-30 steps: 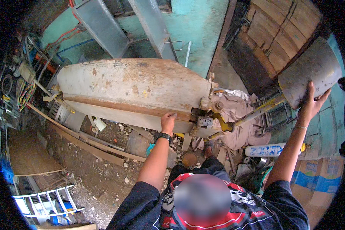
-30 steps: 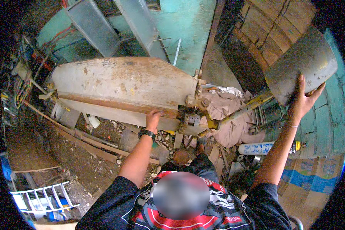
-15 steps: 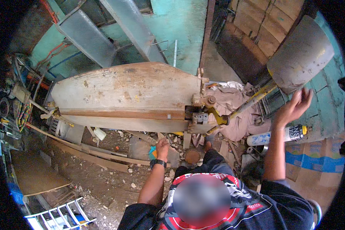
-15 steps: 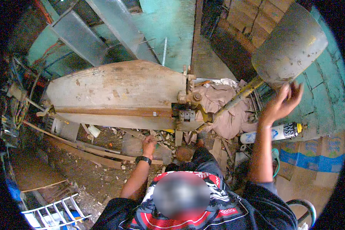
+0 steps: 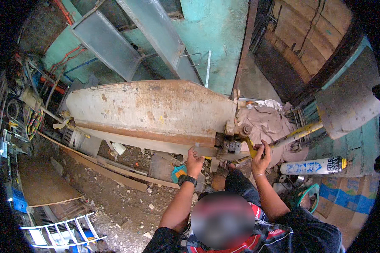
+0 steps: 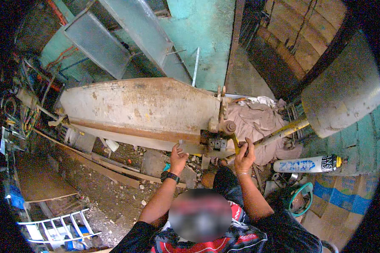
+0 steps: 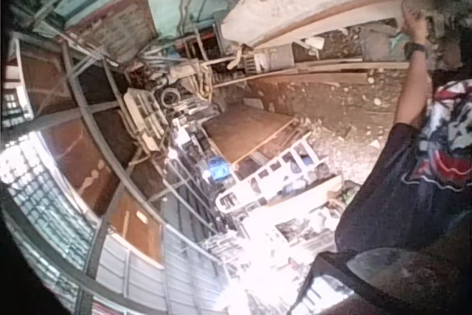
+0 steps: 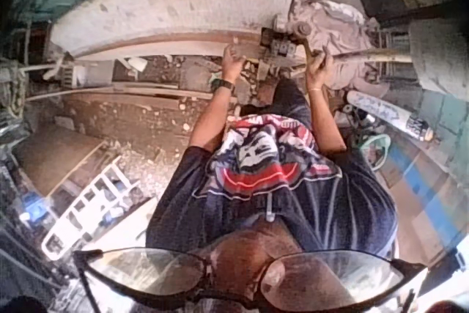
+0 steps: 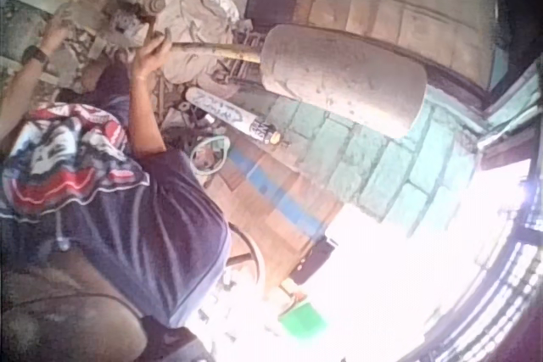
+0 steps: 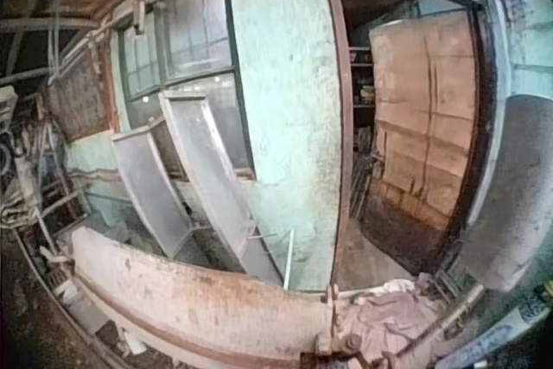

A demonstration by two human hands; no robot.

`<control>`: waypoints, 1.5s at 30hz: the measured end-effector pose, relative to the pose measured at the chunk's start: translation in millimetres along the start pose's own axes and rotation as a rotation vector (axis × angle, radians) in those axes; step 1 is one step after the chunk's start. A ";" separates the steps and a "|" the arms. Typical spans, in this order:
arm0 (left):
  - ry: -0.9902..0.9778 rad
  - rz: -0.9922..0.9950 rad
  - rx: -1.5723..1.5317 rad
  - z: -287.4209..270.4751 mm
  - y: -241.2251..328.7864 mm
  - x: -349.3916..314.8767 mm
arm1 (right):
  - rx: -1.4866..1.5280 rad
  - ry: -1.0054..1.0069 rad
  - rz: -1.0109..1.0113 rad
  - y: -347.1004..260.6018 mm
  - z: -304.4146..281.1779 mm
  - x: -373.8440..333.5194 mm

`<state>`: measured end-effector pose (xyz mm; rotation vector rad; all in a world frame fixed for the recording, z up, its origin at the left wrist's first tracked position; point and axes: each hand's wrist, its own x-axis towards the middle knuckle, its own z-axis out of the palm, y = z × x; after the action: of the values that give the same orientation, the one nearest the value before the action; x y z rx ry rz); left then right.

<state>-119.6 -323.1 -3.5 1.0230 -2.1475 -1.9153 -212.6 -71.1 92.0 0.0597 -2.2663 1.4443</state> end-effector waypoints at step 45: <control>0.638 0.177 0.433 58.3 30.0 46.9 | -0.471 -0.791 0.193 546.6 393.5 360.0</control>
<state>-196.4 -298.4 -5.2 1.2357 -2.1749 -0.8816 -820.4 -95.1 -369.7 0.3195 -3.2847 1.0249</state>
